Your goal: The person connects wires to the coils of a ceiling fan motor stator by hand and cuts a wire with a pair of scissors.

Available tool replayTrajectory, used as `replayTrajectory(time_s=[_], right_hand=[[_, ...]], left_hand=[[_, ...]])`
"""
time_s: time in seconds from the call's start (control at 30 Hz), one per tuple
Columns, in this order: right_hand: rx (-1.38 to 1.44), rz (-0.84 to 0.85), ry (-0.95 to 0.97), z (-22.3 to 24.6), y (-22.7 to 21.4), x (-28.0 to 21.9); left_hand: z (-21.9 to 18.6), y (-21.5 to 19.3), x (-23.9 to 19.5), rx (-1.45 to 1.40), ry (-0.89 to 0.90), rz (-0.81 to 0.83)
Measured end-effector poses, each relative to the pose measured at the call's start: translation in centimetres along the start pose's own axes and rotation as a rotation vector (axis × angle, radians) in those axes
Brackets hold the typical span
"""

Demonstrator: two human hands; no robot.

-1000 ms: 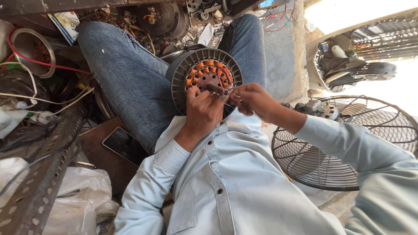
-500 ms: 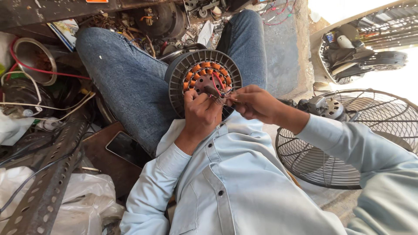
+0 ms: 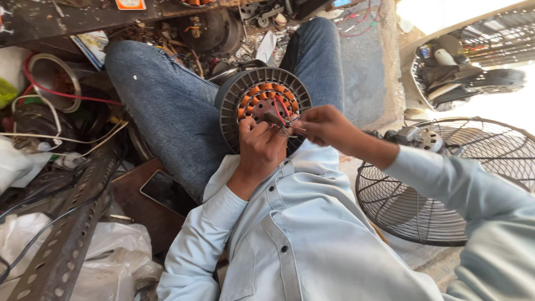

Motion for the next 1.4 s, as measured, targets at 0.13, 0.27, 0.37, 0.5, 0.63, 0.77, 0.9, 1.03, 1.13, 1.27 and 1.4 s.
replayTrajectory(time_s=[0.13, 0.27, 0.37, 0.5, 0.63, 0.77, 0.9, 1.03, 1.13, 1.27, 1.4], right_hand=[[-1.109, 0.023, -0.817, 5.5, 4.4, -4.4], [-0.675, -0.014, -0.545, 2.7, 2.8, -2.6], [-0.328, -0.026, -0.22, 0.2, 0.9, -1.3], [-0.336, -0.015, -0.203, 1.2, 0.9, -1.5], [-1.03, 0.016, -0.819, 3.9, 3.3, -4.1], [0.975, 0.194, 0.474, -3.9, 1.3, 0.2], [-0.305, -0.041, -0.193, 0.2, -0.1, -1.1], [-1.007, -0.015, -0.81, 3.8, 3.9, -4.2], [-0.558, -0.067, -0.421, 1.5, 1.4, -1.7], [0.389, -0.097, 0.303, -3.3, 0.3, -1.3], [-0.858, -0.029, -0.725, 4.7, 3.6, -4.5]], left_hand=[[0.2, -0.1, 0.0, -0.004, -0.003, 0.008], [0.0, 0.1, -0.1, 0.005, 0.001, 0.012], [0.2, 0.0, -0.2, -0.012, -0.01, 0.023], [0.1, -0.2, 0.0, -0.016, 0.003, 0.038], [0.0, -0.1, 0.1, -0.006, 0.003, 0.03], [0.1, 0.1, 0.0, 0.014, -0.001, 0.032], [0.0, 0.0, 0.0, 0.004, 0.009, 0.029], [0.1, -0.3, 0.3, 0.009, 0.011, 0.022], [-0.2, -0.5, 0.2, 0.012, 0.015, 0.001], [-0.1, 0.0, 0.0, 0.013, 0.022, 0.002], [0.0, 0.3, -0.2, 0.004, 0.016, 0.03]])
Point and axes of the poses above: each hand's wrist, its own x-axis towards the middle knuckle, its own y-axis out of the palm, z = x × y, the point moved 7 cm from there along x, towards the middle knuckle, and after that the axes turned 15 degrees about x, right-handed, at the moved point
